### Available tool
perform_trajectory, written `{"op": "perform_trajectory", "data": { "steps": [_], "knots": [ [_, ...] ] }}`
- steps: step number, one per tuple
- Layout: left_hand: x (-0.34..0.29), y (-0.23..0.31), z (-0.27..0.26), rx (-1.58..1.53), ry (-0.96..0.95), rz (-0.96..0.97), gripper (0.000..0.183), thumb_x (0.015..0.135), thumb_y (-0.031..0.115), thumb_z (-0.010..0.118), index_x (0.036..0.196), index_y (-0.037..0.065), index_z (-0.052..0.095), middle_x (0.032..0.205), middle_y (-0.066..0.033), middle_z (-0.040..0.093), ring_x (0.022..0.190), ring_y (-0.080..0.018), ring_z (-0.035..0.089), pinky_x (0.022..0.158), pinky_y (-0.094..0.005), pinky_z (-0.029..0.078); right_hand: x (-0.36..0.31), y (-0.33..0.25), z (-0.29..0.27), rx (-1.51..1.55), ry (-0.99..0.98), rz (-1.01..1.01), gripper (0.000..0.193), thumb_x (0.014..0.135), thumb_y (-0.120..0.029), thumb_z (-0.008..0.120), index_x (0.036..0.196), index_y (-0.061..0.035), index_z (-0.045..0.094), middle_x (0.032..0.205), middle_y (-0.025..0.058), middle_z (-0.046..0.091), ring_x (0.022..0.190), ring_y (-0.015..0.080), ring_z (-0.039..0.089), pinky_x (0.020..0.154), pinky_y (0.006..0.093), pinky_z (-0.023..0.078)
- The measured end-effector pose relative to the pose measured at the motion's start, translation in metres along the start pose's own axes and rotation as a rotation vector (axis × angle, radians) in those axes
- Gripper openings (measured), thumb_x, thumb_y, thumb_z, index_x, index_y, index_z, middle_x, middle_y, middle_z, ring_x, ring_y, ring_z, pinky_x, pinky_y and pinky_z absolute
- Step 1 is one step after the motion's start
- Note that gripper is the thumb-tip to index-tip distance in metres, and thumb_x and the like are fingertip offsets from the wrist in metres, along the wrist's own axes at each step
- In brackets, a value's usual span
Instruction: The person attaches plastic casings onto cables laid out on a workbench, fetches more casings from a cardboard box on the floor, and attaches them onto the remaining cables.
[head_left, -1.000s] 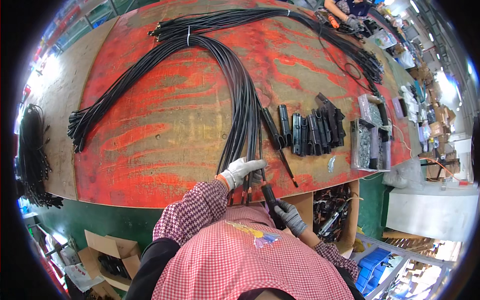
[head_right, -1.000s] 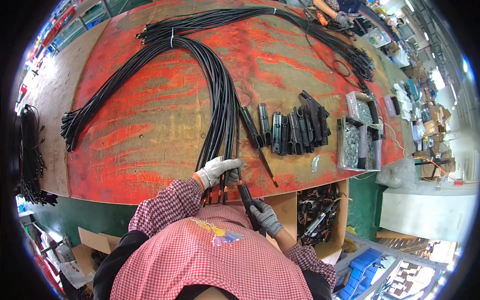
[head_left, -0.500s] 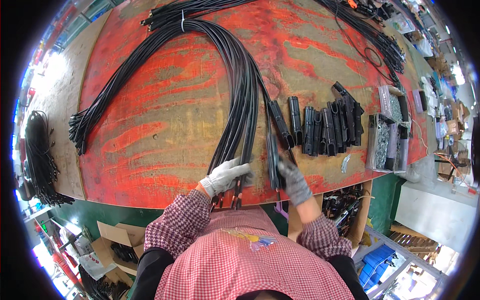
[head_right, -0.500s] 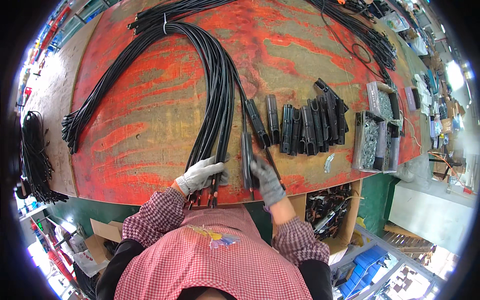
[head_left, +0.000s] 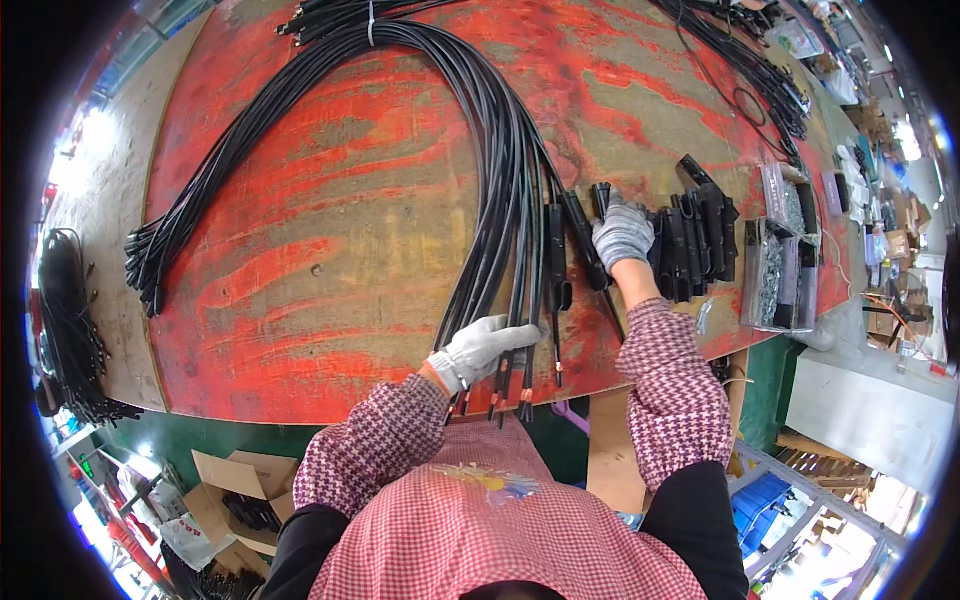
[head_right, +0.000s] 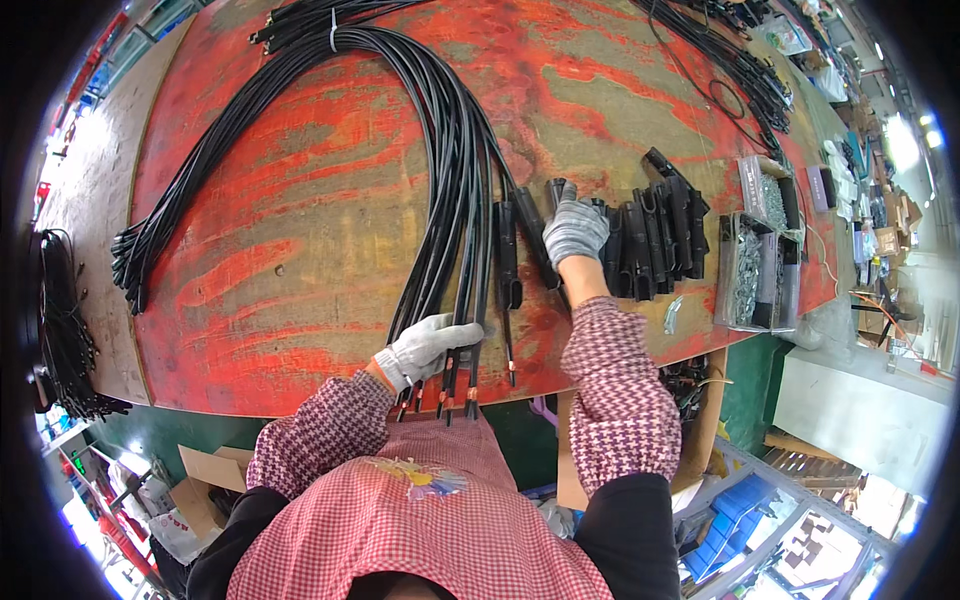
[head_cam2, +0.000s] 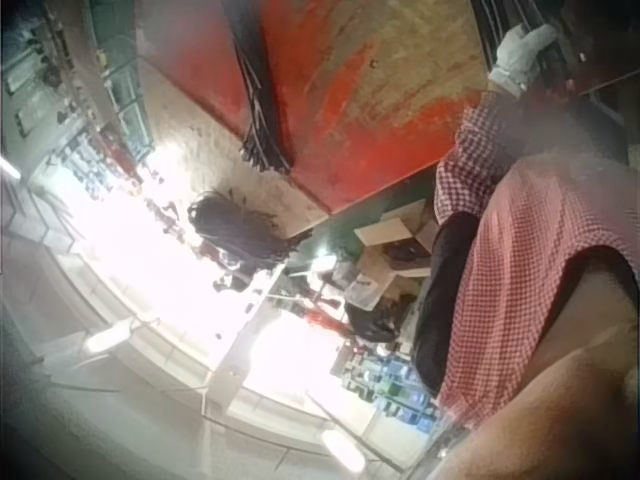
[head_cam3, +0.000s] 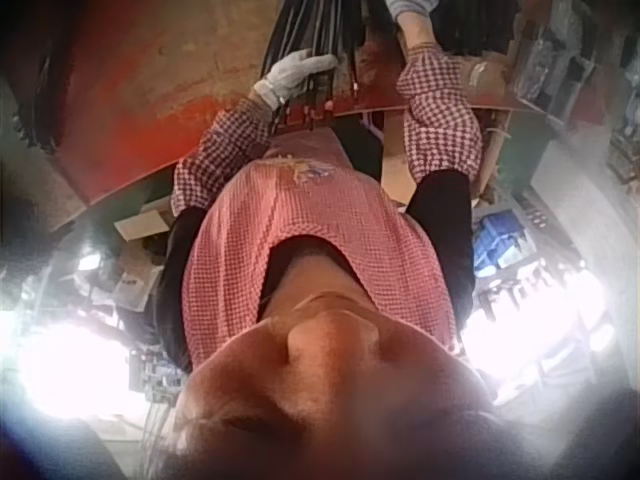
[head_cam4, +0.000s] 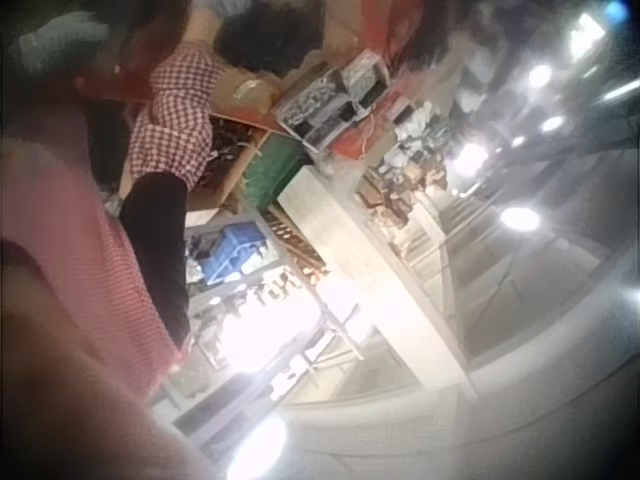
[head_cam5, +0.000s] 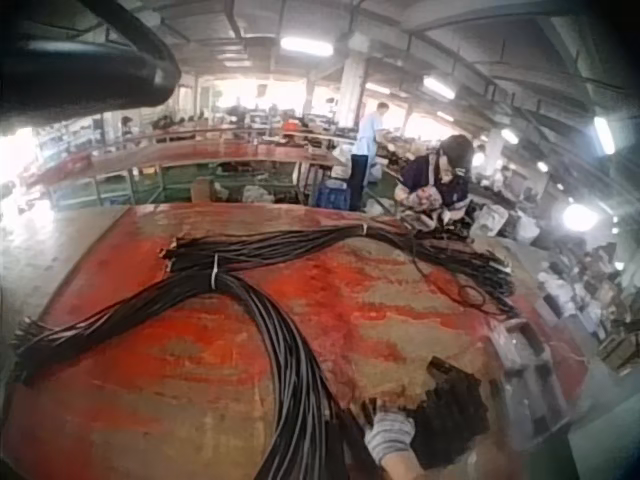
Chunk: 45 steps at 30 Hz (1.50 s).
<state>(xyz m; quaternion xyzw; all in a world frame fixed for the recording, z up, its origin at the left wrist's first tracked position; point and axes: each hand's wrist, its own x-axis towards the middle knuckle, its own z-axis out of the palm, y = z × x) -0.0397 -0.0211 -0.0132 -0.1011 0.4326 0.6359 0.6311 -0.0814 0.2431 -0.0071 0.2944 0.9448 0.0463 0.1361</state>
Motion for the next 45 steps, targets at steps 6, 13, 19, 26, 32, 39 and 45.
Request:
{"op": "perform_trajectory", "data": {
  "steps": [6, 13, 19, 26, 32, 39, 45],
  "knots": [
    [-0.01, -0.002, -0.002, 0.231, 0.01, 0.0, 0.026, 0.084, 0.022, 0.07, 0.097, 0.002, 0.062, 0.08, -0.0009, 0.064, 0.063, -0.0076, 0.058, 0.054, -0.0221, 0.046, -0.118, 0.018, -0.025, 0.394, 0.135, -0.236, 0.062, 0.084, -0.034, 0.063, 0.135, -0.0054, 0.042, 0.114, 0.0228, 0.058, 0.104, 0.0384, 0.057, 0.09, 0.0454, 0.045],
    [0.01, -0.003, -0.007, -0.005, -0.114, -0.023, 0.024, 0.084, 0.017, 0.07, 0.1, 0.001, 0.062, 0.084, -0.0027, 0.066, 0.066, -0.0102, 0.062, 0.056, -0.0223, 0.049, -0.313, 0.06, 0.05, 1.088, -0.635, -0.028, 0.064, 0.09, -0.032, 0.059, 0.139, 0.0015, 0.035, 0.133, 0.022, 0.05, 0.125, 0.0265, 0.048, 0.104, 0.0341, 0.036],
    [-0.032, 0.027, 0.0, 0.272, -0.046, -0.074, 0.033, 0.084, 0.034, 0.066, 0.086, 0.001, 0.069, 0.065, -0.0059, 0.064, 0.055, -0.0122, 0.059, 0.054, -0.024, 0.047, -0.323, 0.009, 0.05, 1.322, -0.658, -0.169, 0.052, 0.094, -0.024, 0.052, 0.138, 0.0009, 0.039, 0.134, 0.0171, 0.051, 0.126, 0.0256, 0.046, 0.105, 0.0329, 0.034],
    [-0.01, 0.001, 0.005, 0.307, -0.061, 0.097, 0.027, 0.075, 0.026, 0.071, 0.089, 0.002, 0.068, 0.071, -0.0076, 0.067, 0.063, -0.0184, 0.065, 0.057, -0.0328, 0.053, -0.294, 0.019, 0.134, 1.765, -0.388, 0.001, 0.06, 0.089, -0.042, 0.061, 0.129, 0.0014, 0.048, 0.121, 0.0132, 0.057, 0.104, 0.0241, 0.058, 0.089, 0.0397, 0.048],
    [-0.011, -0.02, -0.002, 0.102, 0.025, 0.11, 0.02, 0.075, 0.018, 0.071, 0.085, 0.003, 0.065, 0.072, -0.0071, 0.067, 0.06, -0.0165, 0.065, 0.054, -0.0309, 0.053, -0.229, 0.004, 0.099, 1.895, -0.569, 0.038, 0.057, 0.088, -0.039, 0.062, 0.129, -0.0011, 0.05, 0.116, 0.0115, 0.059, 0.099, 0.022, 0.058, 0.087, 0.037, 0.048],
    [-0.026, -0.012, -0.009, 0.042, 0.103, 0.278, 0.023, 0.08, 0.025, 0.066, 0.093, 0.006, 0.063, 0.072, -0.0031, 0.063, 0.057, -0.0134, 0.061, 0.05, -0.0299, 0.052, -0.176, -0.004, 0.054, 1.999, -0.728, 0.299, 0.053, 0.087, -0.036, 0.063, 0.128, -0.004, 0.052, 0.11, 0.0095, 0.062, 0.094, 0.0196, 0.058, 0.084, 0.0339, 0.047],
    [-0.028, -0.015, -0.019, 0.049, 0.029, 0.273, 0.031, 0.087, 0.032, 0.062, 0.102, 0.006, 0.057, 0.07, 0.0009, 0.054, 0.056, -0.0092, 0.054, 0.047, -0.0254, 0.047, -0.102, -0.015, 0.071, 1.924, -0.485, 0.206, 0.05, 0.089, -0.029, 0.062, 0.129, -0.0014, 0.05, 0.118, 0.0121, 0.058, 0.103, 0.0242, 0.058, 0.089, 0.037, 0.047]
  ]
}}
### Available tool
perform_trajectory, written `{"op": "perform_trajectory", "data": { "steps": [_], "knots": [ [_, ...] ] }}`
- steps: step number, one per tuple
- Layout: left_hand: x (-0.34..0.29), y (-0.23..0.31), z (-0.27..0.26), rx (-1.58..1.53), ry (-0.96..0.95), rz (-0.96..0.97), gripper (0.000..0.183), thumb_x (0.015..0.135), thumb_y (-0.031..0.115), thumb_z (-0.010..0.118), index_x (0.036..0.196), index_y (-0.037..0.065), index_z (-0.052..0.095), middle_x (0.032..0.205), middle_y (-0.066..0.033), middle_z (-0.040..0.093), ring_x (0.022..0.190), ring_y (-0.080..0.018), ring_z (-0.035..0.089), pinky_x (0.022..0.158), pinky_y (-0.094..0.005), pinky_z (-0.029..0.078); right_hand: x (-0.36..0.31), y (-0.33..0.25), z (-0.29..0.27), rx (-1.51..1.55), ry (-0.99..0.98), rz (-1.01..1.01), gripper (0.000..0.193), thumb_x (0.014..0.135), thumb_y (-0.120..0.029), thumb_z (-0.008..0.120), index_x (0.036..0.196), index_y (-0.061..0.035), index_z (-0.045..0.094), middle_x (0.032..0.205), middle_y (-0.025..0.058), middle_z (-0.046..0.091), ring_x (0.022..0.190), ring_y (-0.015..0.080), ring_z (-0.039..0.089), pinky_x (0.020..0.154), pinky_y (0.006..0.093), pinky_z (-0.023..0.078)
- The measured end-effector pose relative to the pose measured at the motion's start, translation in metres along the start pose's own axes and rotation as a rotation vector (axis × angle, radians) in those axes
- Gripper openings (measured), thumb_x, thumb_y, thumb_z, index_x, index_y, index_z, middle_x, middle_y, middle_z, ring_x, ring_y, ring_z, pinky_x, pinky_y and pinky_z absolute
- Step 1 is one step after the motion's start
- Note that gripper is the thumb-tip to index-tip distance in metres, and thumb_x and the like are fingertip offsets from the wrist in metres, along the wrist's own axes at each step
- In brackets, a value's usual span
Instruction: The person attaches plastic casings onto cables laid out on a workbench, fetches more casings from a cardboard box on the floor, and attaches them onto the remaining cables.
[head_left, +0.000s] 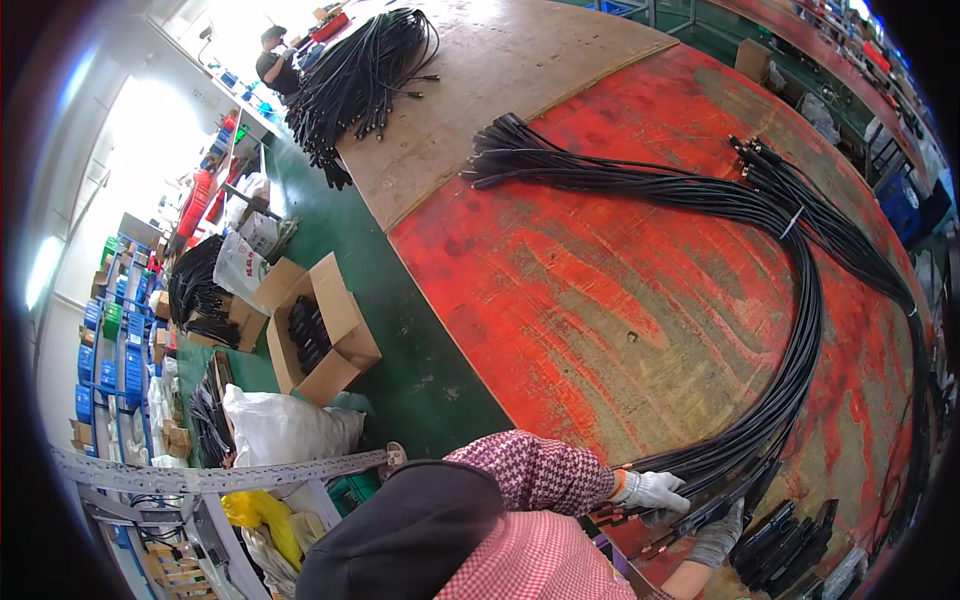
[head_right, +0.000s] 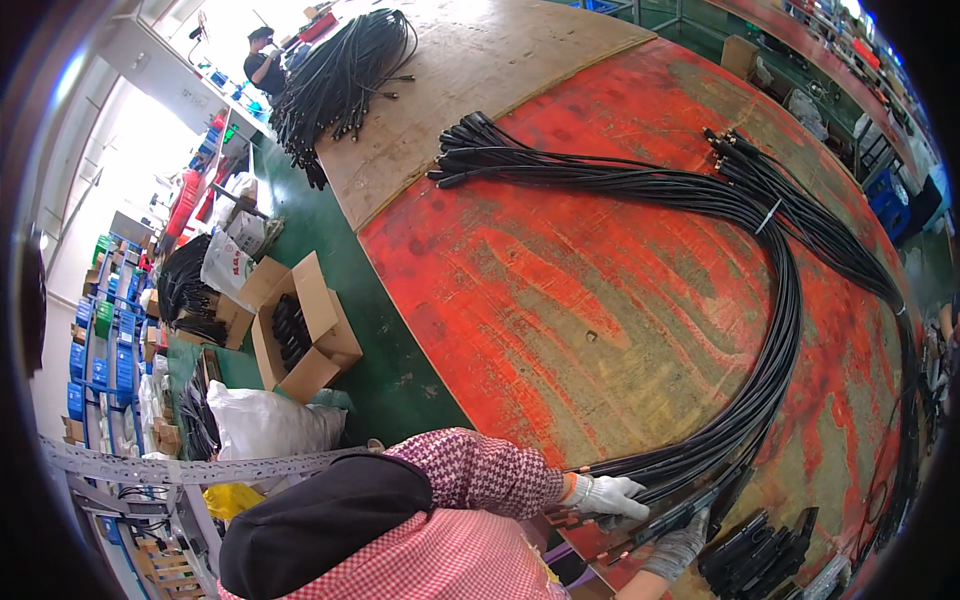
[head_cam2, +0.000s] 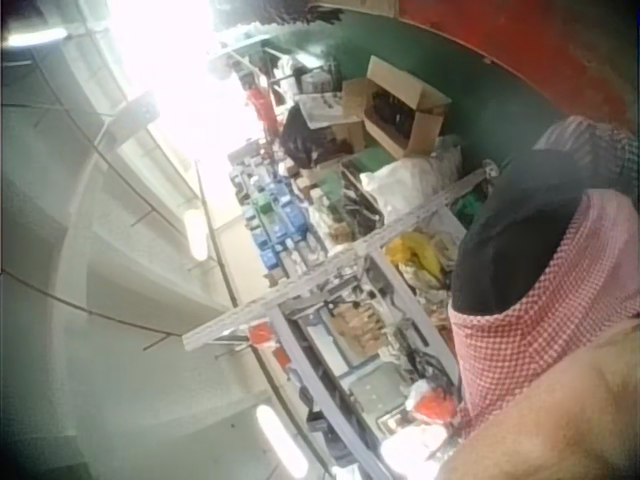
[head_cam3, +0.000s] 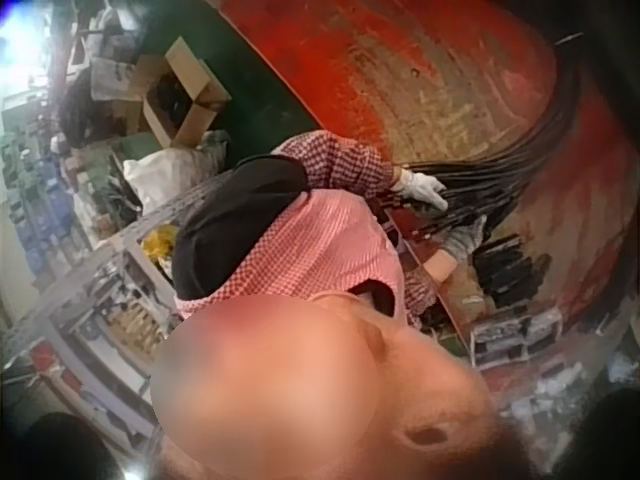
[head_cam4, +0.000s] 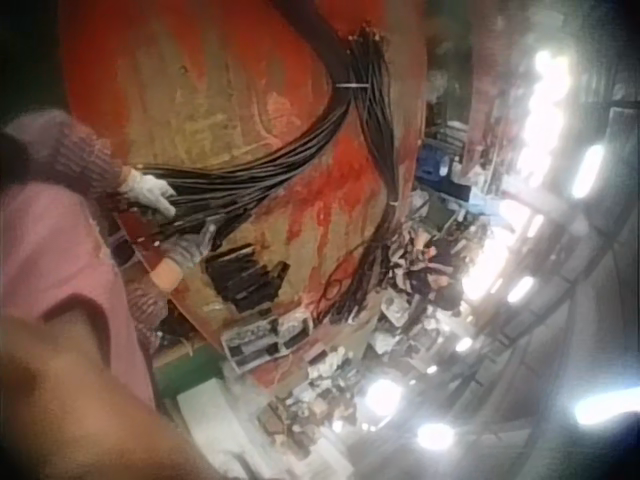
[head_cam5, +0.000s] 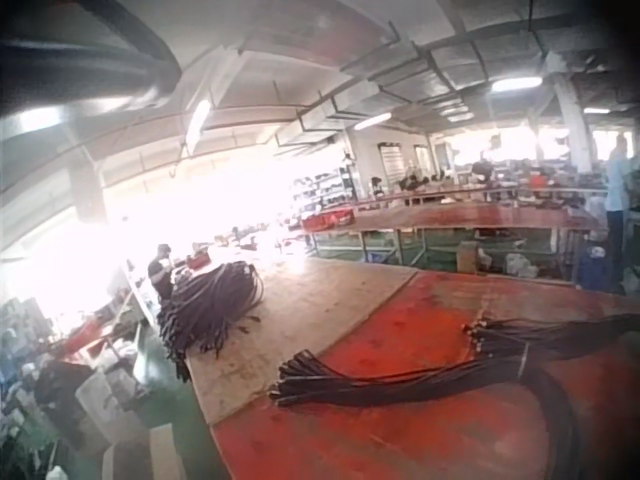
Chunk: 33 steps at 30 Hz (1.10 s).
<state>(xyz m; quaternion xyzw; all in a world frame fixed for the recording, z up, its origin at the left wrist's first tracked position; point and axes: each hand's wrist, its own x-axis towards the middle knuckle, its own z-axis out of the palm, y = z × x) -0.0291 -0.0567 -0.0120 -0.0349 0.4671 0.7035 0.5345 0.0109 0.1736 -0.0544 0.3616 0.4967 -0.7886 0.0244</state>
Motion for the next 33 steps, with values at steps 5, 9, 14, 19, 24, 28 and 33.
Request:
{"op": "perform_trajectory", "data": {
  "steps": [5, 9, 14, 19, 24, 28, 33],
  "knots": [
    [-0.008, -0.005, -0.005, 0.012, -0.029, 0.036, 0.03, 0.084, 0.029, 0.063, 0.101, 0.005, 0.057, 0.071, -0.0015, 0.058, 0.057, -0.0113, 0.057, 0.049, -0.0262, 0.048, -0.053, 0.034, 0.025, -0.928, 0.063, -0.491, 0.061, 0.087, -0.02, 0.062, 0.139, -0.0019, 0.037, 0.136, 0.0152, 0.044, 0.125, 0.0305, 0.043, 0.104, 0.0384, 0.036],
    [-0.003, -0.01, -0.001, 0.031, -0.024, 0.06, 0.033, 0.083, 0.028, 0.063, 0.106, 0.005, 0.057, 0.074, -0.0029, 0.06, 0.058, -0.0118, 0.058, 0.049, -0.0264, 0.048, -0.054, 0.071, 0.027, -1.084, 0.186, -0.462, 0.073, 0.08, -0.027, 0.067, 0.143, -0.0112, 0.033, 0.14, 0.0221, 0.036, 0.127, 0.0381, 0.039, 0.103, 0.0427, 0.036],
    [-0.009, 0.001, 0.005, 0.17, 0.003, 0.022, 0.04, 0.087, 0.039, 0.058, 0.11, 0.006, 0.057, 0.077, -0.0027, 0.061, 0.057, -0.0103, 0.057, 0.044, -0.0254, 0.045, -0.073, 0.03, 0.052, -1.279, 0.245, -0.509, 0.072, 0.079, -0.044, 0.064, 0.139, -0.0148, 0.039, 0.131, 0.0209, 0.048, 0.118, 0.0385, 0.049, 0.097, 0.0431, 0.042],
    [-0.017, 0.021, 0.007, 0.179, 0.148, -0.08, 0.039, 0.087, 0.041, 0.058, 0.101, 0.005, 0.051, 0.073, -0.0045, 0.054, 0.049, -0.0098, 0.052, 0.036, -0.0248, 0.04, -0.041, -0.034, 0.075, -1.077, 0.264, -0.745, 0.052, 0.077, -0.019, 0.071, 0.126, -0.012, 0.054, 0.12, 0.0171, 0.057, 0.109, 0.0364, 0.054, 0.095, 0.0439, 0.042],
    [0.007, -0.004, 0.006, 0.0, 0.04, -0.047, 0.03, 0.092, 0.025, 0.057, 0.11, 0.002, 0.052, 0.076, -0.0024, 0.056, 0.064, -0.0107, 0.058, 0.059, -0.0256, 0.052, -0.027, -0.054, 0.032, -0.927, 0.442, -0.808, 0.031, 0.083, -0.012, 0.065, 0.113, -0.0046, 0.062, 0.108, 0.0173, 0.059, 0.099, 0.0321, 0.057, 0.088, 0.0387, 0.047],
    [0.013, -0.004, 0.016, 0.044, 0.054, -0.051, 0.025, 0.091, 0.024, 0.059, 0.103, 0.003, 0.052, 0.083, -0.0045, 0.059, 0.071, -0.0124, 0.06, 0.067, -0.0291, 0.054, -0.045, -0.034, -0.027, -1.219, 0.623, -0.728, 0.03, 0.081, -0.011, 0.065, 0.11, -0.0045, 0.063, 0.11, 0.0172, 0.057, 0.1, 0.0323, 0.056, 0.089, 0.0392, 0.047],
    [0.056, 0.011, 0.039, -0.279, 0.092, -0.095, 0.023, 0.091, 0.022, 0.06, 0.104, 0.005, 0.051, 0.084, -0.0069, 0.061, 0.072, -0.017, 0.062, 0.066, -0.0313, 0.055, -0.029, -0.064, -0.039, -1.499, 0.688, -0.588, 0.038, 0.084, -0.027, 0.06, 0.118, -0.0111, 0.06, 0.111, 0.0141, 0.058, 0.104, 0.0315, 0.056, 0.088, 0.0421, 0.046]
  ]
}}
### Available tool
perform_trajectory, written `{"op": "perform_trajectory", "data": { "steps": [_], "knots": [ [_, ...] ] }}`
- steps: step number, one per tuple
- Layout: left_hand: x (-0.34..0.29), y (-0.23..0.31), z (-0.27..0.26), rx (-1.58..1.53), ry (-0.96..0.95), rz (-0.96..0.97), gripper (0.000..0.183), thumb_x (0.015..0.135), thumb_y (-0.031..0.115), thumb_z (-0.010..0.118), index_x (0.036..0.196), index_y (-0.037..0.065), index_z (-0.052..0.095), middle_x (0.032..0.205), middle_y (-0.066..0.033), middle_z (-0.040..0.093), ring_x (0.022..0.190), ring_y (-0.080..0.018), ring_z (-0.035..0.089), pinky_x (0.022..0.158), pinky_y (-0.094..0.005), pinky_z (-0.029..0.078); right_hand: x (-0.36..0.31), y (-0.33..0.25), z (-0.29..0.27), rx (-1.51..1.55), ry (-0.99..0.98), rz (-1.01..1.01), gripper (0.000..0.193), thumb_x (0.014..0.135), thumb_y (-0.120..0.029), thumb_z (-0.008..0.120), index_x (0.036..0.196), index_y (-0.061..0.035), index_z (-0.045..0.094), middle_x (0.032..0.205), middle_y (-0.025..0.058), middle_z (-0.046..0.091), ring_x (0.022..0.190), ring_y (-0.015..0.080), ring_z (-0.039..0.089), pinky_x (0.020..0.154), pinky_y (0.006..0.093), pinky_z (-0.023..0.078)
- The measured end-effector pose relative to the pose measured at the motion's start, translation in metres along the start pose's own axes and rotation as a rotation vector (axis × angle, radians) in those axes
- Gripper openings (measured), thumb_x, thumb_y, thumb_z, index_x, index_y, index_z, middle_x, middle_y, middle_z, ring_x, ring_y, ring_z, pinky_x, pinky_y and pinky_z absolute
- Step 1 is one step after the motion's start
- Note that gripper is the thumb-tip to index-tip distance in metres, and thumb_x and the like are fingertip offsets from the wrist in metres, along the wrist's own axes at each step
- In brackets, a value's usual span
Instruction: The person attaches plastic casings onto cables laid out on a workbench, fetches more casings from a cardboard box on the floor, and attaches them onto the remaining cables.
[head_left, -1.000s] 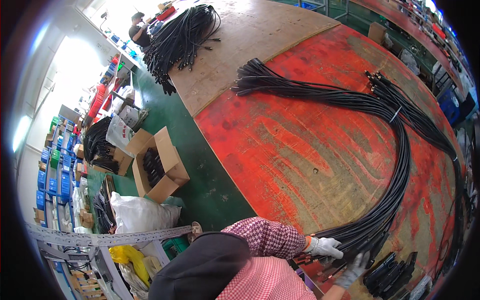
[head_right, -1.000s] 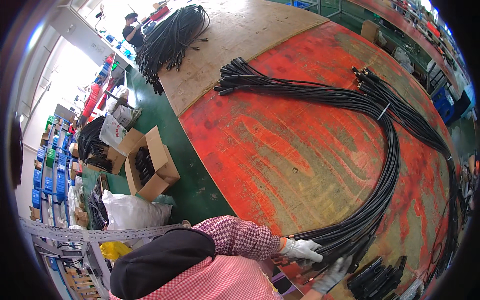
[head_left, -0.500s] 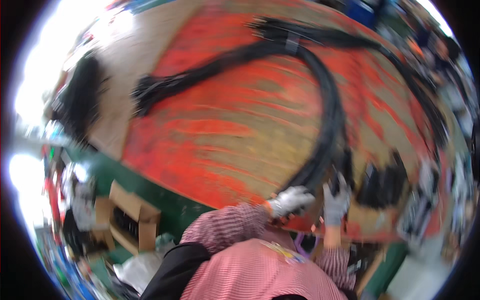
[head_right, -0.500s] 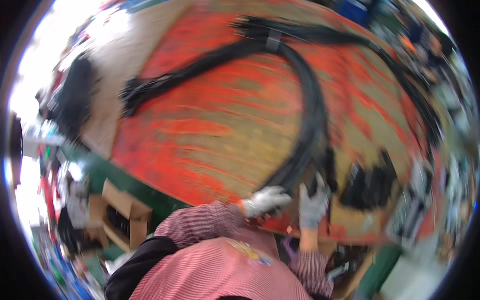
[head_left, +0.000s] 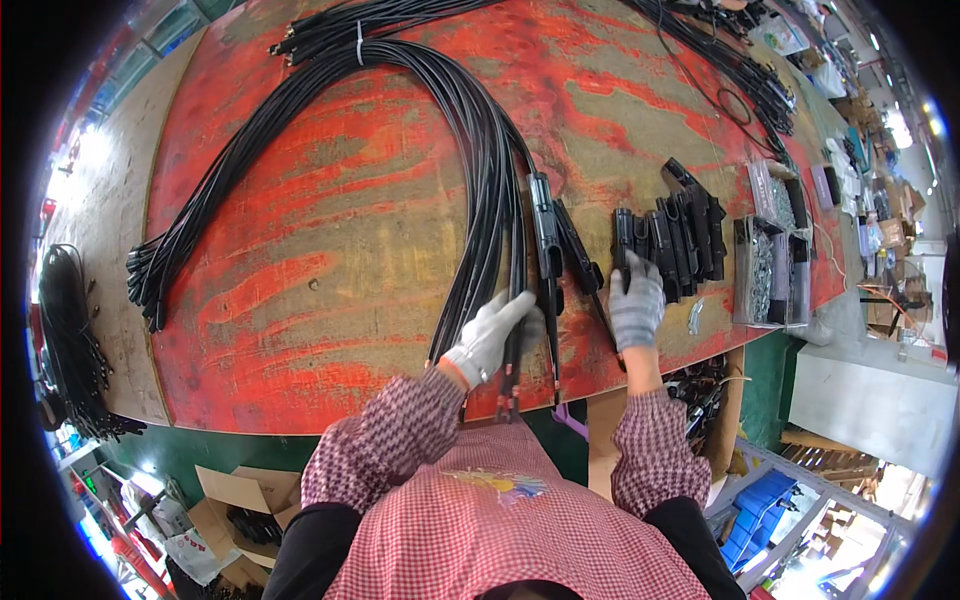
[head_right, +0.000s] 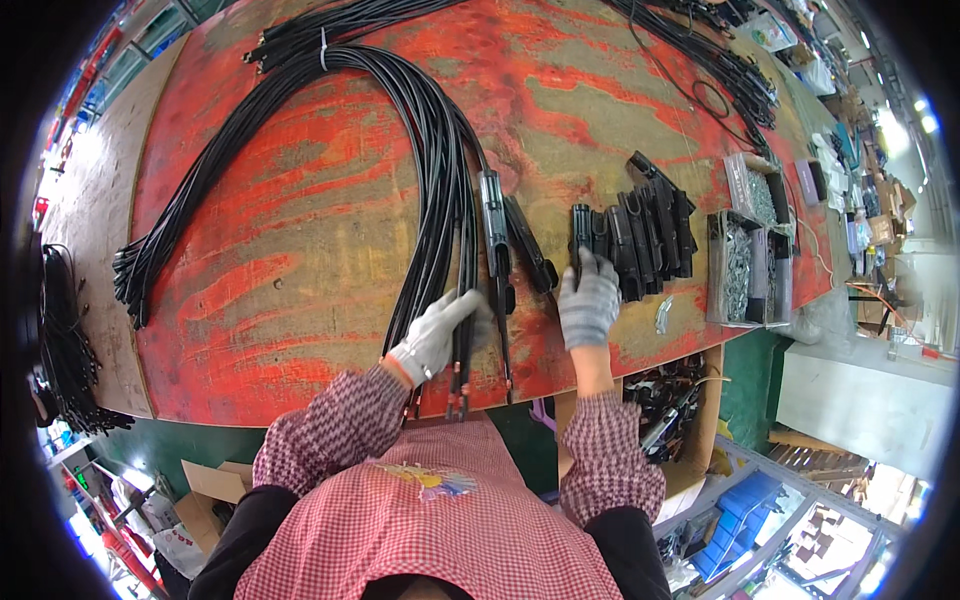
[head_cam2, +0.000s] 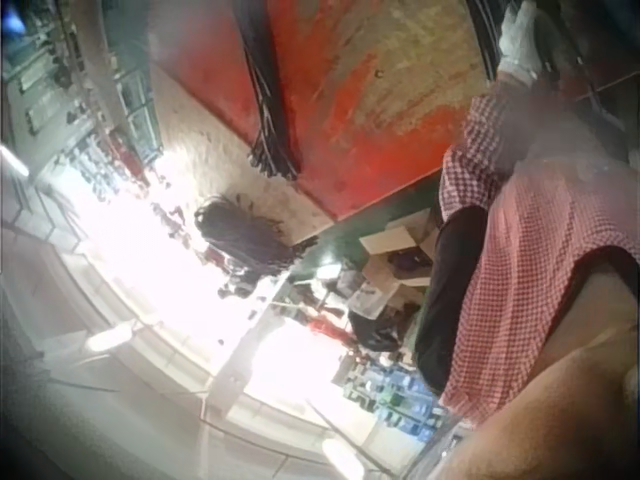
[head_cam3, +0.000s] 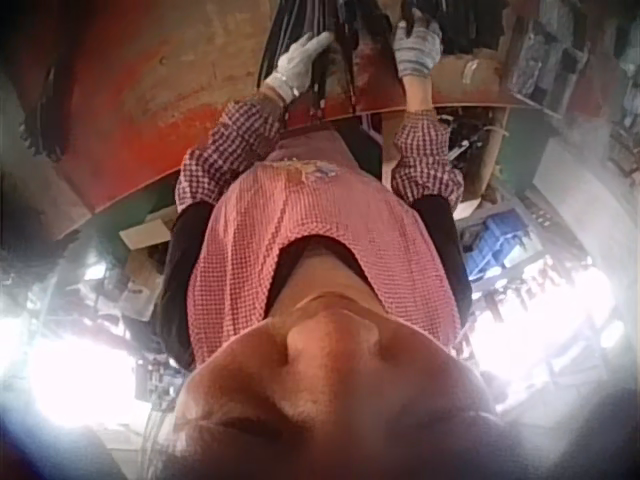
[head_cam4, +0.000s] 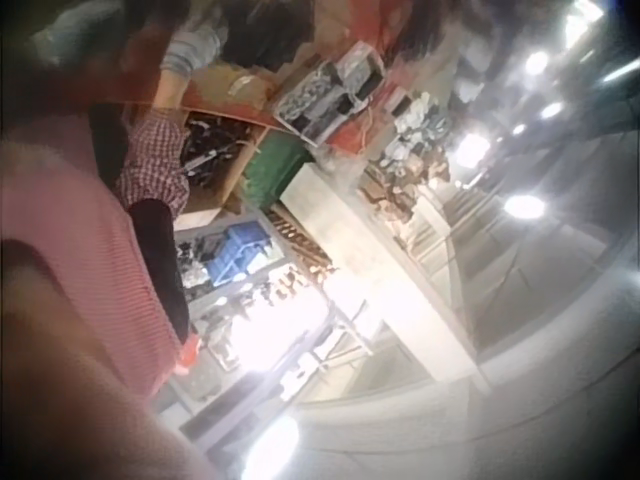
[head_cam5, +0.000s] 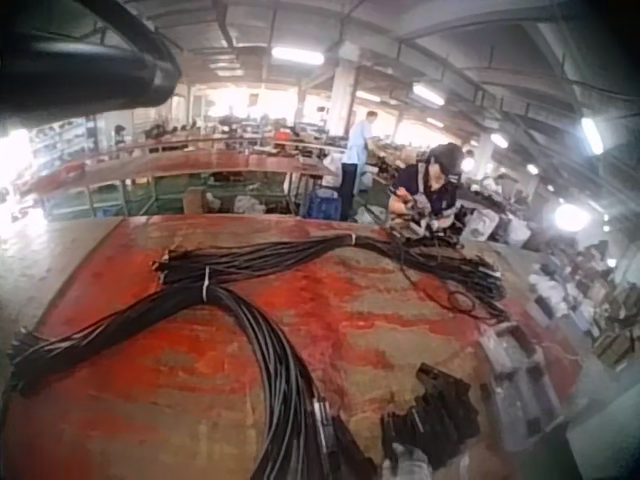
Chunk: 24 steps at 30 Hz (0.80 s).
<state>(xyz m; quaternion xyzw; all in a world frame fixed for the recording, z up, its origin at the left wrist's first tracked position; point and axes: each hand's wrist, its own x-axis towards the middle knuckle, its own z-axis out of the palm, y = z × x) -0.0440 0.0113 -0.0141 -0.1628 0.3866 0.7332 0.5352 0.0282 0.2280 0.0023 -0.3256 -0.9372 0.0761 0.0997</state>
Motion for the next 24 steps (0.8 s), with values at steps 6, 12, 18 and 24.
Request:
{"op": "perform_trajectory", "data": {
  "steps": [6, 12, 18, 24],
  "knots": [
    [0.018, 0.014, 0.029, -0.064, -0.187, 0.002, 0.022, 0.093, 0.011, 0.057, 0.112, 0.004, 0.049, 0.092, -0.0102, 0.062, 0.079, -0.0221, 0.065, 0.074, -0.0369, 0.057, 0.035, -0.002, 0.014, -0.271, -0.242, 0.105, 0.053, 0.081, -0.034, 0.065, 0.129, -0.0146, 0.052, 0.112, 0.0137, 0.055, 0.101, 0.0323, 0.057, 0.082, 0.0431, 0.05],
    [-0.006, 0.011, -0.015, 0.021, -0.154, -0.066, 0.03, 0.092, 0.014, 0.059, 0.118, 0.002, 0.05, 0.098, -0.0119, 0.064, 0.088, -0.0232, 0.066, 0.077, -0.0369, 0.057, 0.019, 0.007, 0.004, -0.358, -0.449, 0.175, 0.067, 0.08, -0.046, 0.064, 0.135, -0.0146, 0.044, 0.116, 0.0155, 0.055, 0.097, 0.0326, 0.062, 0.08, 0.0444, 0.051],
    [0.004, 0.003, -0.021, 0.066, -0.227, -0.128, 0.022, 0.09, 0.015, 0.061, 0.107, 0.0, 0.058, 0.093, -0.0083, 0.065, 0.08, -0.018, 0.066, 0.071, -0.0333, 0.057, -0.008, 0.058, 0.018, 0.285, -0.317, 0.188, 0.067, 0.081, -0.036, 0.066, 0.133, -0.0022, 0.044, 0.113, 0.0167, 0.061, 0.098, 0.0285, 0.062, 0.083, 0.045, 0.051],
    [-0.003, 0.014, -0.015, 0.257, -0.135, -0.201, 0.021, 0.084, 0.022, 0.072, 0.074, 0.009, 0.059, 0.061, 0.0014, 0.054, 0.053, -0.0104, 0.053, 0.054, -0.0276, 0.047, -0.103, 0.017, -0.062, 1.711, -0.491, 0.58, 0.046, 0.088, -0.024, 0.063, 0.124, 0.0008, 0.051, 0.09, 0.0076, 0.061, 0.082, 0.0176, 0.062, 0.078, 0.0335, 0.054]
  ]
}}
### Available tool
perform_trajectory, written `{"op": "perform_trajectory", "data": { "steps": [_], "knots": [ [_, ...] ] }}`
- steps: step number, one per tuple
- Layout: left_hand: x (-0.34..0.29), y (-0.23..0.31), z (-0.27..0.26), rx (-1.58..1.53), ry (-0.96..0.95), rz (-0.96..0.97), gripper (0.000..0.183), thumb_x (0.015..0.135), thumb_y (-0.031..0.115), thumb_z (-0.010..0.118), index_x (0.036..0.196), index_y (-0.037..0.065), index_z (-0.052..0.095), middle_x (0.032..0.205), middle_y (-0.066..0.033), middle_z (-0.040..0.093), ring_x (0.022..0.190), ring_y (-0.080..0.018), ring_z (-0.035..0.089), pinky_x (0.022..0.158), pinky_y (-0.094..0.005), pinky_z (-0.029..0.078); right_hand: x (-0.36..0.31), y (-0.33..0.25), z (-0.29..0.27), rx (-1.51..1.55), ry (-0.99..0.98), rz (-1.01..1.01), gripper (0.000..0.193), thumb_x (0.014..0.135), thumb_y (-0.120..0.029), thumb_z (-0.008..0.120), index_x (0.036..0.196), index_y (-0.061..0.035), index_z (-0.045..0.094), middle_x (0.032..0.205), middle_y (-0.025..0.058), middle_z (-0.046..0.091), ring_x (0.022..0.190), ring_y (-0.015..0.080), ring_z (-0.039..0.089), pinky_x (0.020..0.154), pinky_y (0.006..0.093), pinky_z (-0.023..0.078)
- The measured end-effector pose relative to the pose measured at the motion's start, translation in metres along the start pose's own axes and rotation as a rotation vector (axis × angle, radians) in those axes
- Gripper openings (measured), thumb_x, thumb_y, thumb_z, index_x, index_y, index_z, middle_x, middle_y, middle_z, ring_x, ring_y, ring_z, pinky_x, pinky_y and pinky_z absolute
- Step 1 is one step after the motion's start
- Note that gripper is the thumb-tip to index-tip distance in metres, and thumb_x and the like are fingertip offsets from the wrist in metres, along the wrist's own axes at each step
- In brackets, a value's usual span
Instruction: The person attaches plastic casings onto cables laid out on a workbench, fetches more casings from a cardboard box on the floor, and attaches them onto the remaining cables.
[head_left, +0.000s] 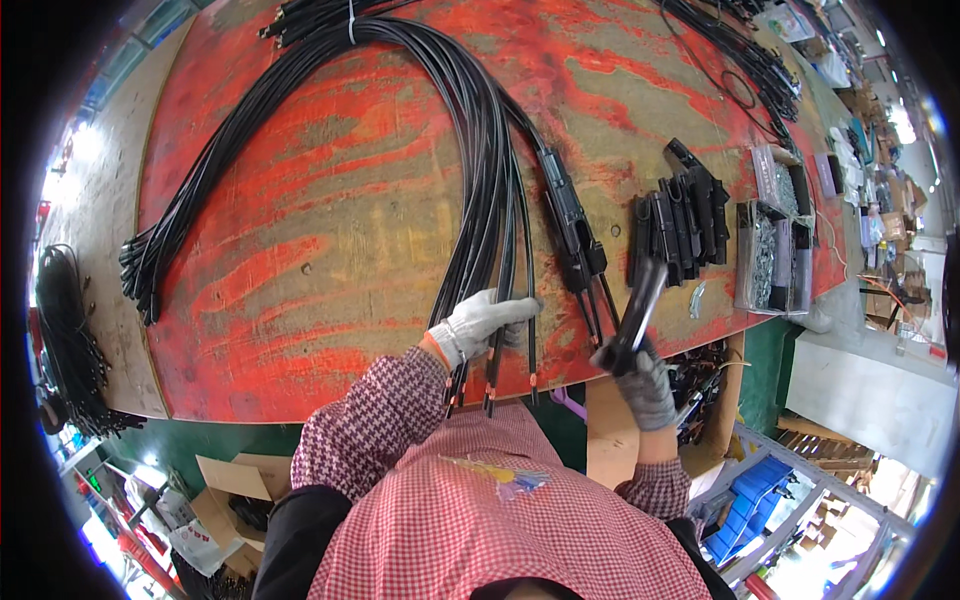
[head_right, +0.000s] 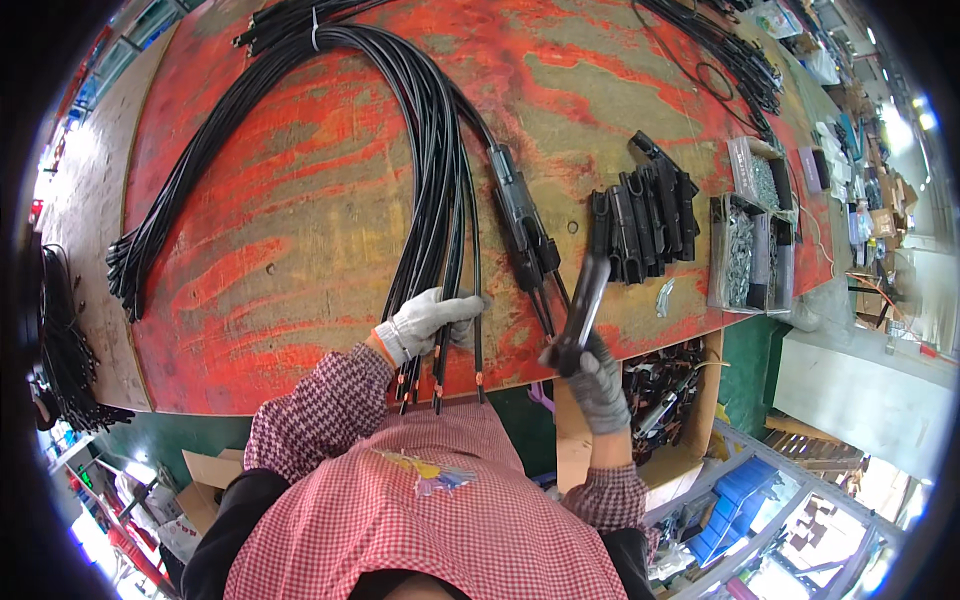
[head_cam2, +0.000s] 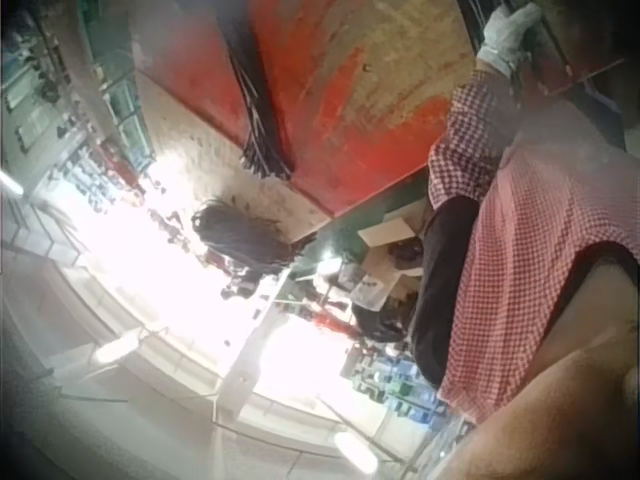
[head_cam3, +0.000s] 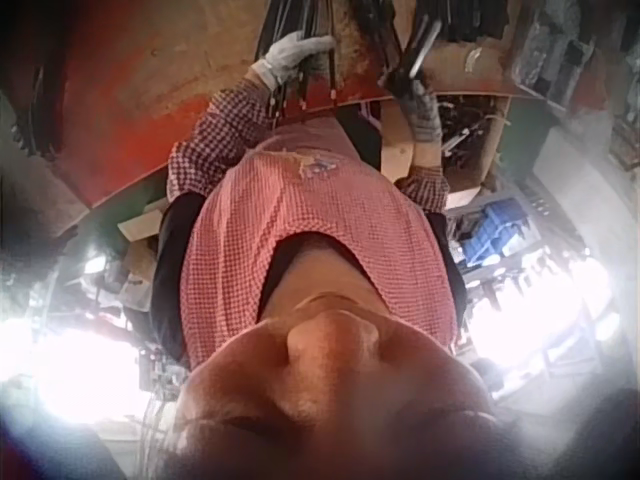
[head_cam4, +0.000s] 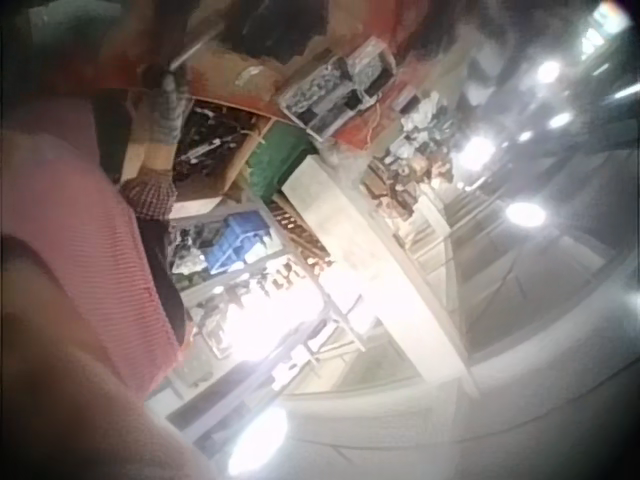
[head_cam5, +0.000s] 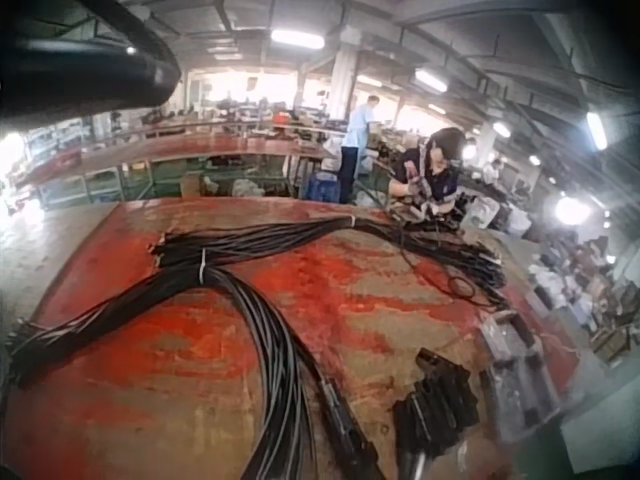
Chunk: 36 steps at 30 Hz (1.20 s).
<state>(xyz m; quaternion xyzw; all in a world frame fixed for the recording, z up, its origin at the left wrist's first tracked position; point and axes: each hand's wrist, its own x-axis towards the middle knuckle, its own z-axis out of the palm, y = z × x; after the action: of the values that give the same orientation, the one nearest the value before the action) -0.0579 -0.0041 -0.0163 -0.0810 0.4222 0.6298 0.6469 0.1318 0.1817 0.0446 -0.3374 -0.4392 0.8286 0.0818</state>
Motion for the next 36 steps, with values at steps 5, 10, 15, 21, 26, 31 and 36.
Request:
{"op": "perform_trajectory", "data": {
  "steps": [5, 10, 15, 21, 26, 31, 36],
  "knots": [
    [0.005, -0.001, 0.004, 0.014, 0.022, -0.035, 0.019, 0.086, 0.022, 0.069, 0.084, 0.004, 0.065, 0.066, -0.0013, 0.06, 0.057, -0.0123, 0.06, 0.057, -0.0292, 0.053, -0.016, 0.018, 0.027, -0.205, -0.024, 0.214, 0.043, 0.09, -0.026, 0.062, 0.123, -0.0015, 0.051, 0.084, 0.0053, 0.062, 0.071, 0.0145, 0.061, 0.067, 0.0284, 0.051],
    [0.006, -0.003, 0.003, 0.006, 0.071, -0.037, 0.021, 0.087, 0.022, 0.068, 0.086, 0.001, 0.066, 0.068, -0.0055, 0.064, 0.058, -0.0149, 0.063, 0.056, -0.031, 0.054, -0.055, 0.039, 0.005, -0.667, 0.007, 0.249, 0.041, 0.087, -0.031, 0.067, 0.112, -0.0006, 0.057, 0.078, 0.0057, 0.064, 0.068, 0.0113, 0.06, 0.062, 0.0266, 0.049],
    [0.01, -0.005, -0.001, -0.003, 0.013, -0.009, 0.025, 0.087, 0.022, 0.068, 0.095, -0.001, 0.066, 0.069, -0.0065, 0.064, 0.058, -0.0156, 0.063, 0.057, -0.0318, 0.055, -0.102, 0.057, -0.011, -1.061, 0.013, 0.233, 0.058, 0.082, -0.036, 0.07, 0.123, 0.0007, 0.051, 0.087, 0.0175, 0.066, 0.081, 0.0265, 0.065, 0.073, 0.0359, 0.051],
    [0.007, -0.004, 0.004, 0.012, 0.048, -0.024, 0.026, 0.087, 0.022, 0.067, 0.099, -0.001, 0.066, 0.07, -0.0062, 0.064, 0.059, -0.0154, 0.062, 0.057, -0.0318, 0.055, -0.103, 0.072, -0.012, -1.189, -0.097, 0.389, 0.062, 0.083, -0.042, 0.065, 0.125, 0.0001, 0.049, 0.095, 0.0206, 0.066, 0.09, 0.0332, 0.065, 0.079, 0.038, 0.051],
    [0.006, -0.003, 0.0, 0.065, 0.086, -0.018, 0.024, 0.088, 0.025, 0.067, 0.093, 0.001, 0.065, 0.071, -0.0058, 0.064, 0.058, -0.0147, 0.061, 0.055, -0.0305, 0.054, -0.093, 0.059, 0.013, -1.3, -0.175, 0.414, 0.061, 0.084, -0.042, 0.064, 0.126, -0.0007, 0.049, 0.094, 0.0181, 0.067, 0.085, 0.0296, 0.066, 0.079, 0.0367, 0.051],
    [0.006, -0.002, 0.019, 0.171, 0.109, 0.063, 0.024, 0.088, 0.023, 0.065, 0.097, 0.002, 0.06, 0.078, -0.0032, 0.061, 0.067, -0.0137, 0.06, 0.063, -0.0288, 0.051, -0.112, 0.044, 0.013, -0.726, -0.177, 0.209, 0.057, 0.087, -0.04, 0.064, 0.127, -0.0017, 0.049, 0.09, 0.0054, 0.065, 0.071, 0.0169, 0.06, 0.067, 0.0332, 0.051],
    [0.013, -0.012, -0.002, 0.207, 0.088, 0.06, 0.027, 0.087, 0.026, 0.065, 0.098, 0.002, 0.059, 0.07, -0.0039, 0.061, 0.057, -0.0127, 0.059, 0.048, -0.026, 0.046, -0.064, 0.073, 0.028, -0.65, -0.087, 0.55, 0.057, 0.089, -0.04, 0.061, 0.129, -0.0022, 0.048, 0.088, 0.012, 0.06, 0.08, 0.0191, 0.059, 0.076, 0.0328, 0.049]
  ]
}}
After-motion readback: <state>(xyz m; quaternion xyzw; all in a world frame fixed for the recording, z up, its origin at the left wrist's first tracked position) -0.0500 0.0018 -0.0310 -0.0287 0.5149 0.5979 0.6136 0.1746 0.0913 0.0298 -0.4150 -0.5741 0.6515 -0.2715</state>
